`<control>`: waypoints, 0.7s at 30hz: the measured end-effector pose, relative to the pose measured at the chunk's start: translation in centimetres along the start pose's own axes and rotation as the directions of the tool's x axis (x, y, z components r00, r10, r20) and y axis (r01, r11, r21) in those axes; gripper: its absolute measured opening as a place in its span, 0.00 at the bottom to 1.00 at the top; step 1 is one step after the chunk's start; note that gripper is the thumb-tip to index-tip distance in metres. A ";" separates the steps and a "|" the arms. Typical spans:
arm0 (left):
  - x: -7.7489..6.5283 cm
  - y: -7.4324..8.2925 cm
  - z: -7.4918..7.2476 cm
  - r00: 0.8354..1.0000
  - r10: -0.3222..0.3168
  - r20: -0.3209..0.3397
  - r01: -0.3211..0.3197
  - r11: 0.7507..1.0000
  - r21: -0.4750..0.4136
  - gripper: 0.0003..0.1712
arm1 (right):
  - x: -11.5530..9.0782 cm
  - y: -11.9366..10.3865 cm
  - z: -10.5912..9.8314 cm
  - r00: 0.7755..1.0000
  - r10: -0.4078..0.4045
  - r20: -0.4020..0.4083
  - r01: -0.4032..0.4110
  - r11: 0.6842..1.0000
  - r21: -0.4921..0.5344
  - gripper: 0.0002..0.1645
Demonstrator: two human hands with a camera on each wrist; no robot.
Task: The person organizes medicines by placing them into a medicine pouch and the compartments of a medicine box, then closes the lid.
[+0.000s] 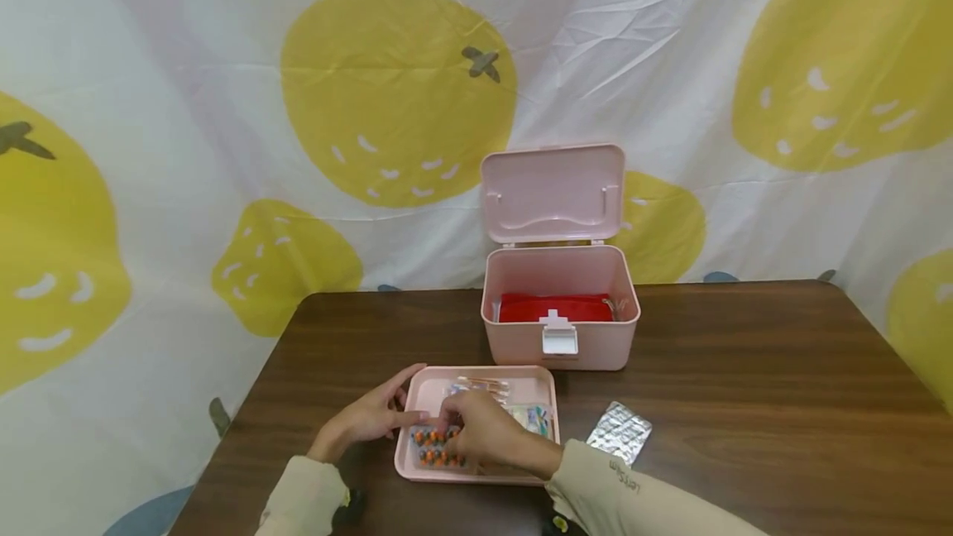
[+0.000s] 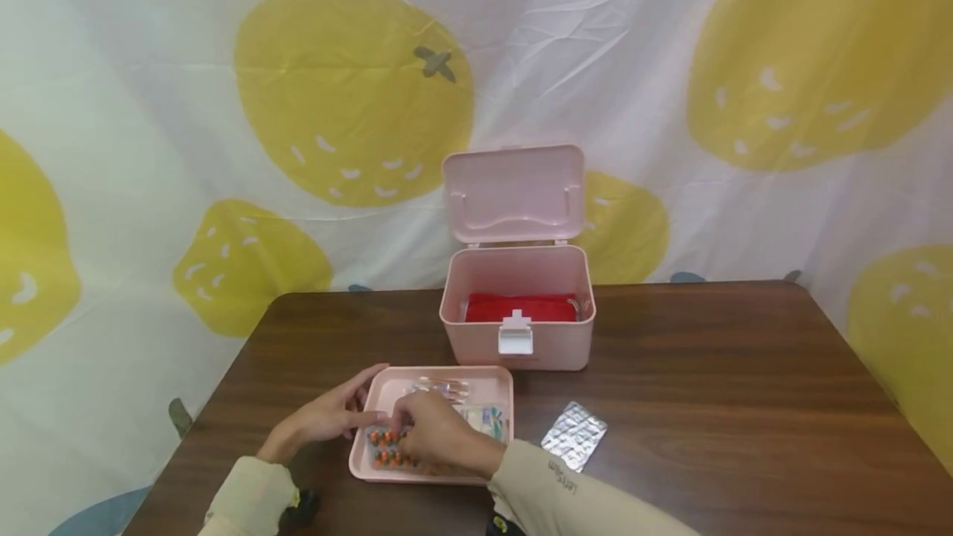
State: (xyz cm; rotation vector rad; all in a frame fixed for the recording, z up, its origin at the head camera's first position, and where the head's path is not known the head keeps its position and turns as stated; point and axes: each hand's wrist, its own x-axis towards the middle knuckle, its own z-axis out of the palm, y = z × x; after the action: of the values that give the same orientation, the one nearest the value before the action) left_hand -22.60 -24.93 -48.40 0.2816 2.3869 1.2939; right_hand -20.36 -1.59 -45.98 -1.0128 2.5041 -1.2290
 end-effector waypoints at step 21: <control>0.0 -0.3 0.1 0.999 -0.038 -0.012 0.038 0.999 0.007 0.52 | 0.0 -0.9 1.0 0.988 -0.069 0.136 0.122 0.892 -0.434 0.12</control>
State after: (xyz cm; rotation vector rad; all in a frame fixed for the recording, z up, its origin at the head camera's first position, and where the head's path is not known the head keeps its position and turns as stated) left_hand -22.60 -25.01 -48.68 0.2302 2.3958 1.2729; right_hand -19.43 -2.64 -45.94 -1.2758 2.7271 -0.5974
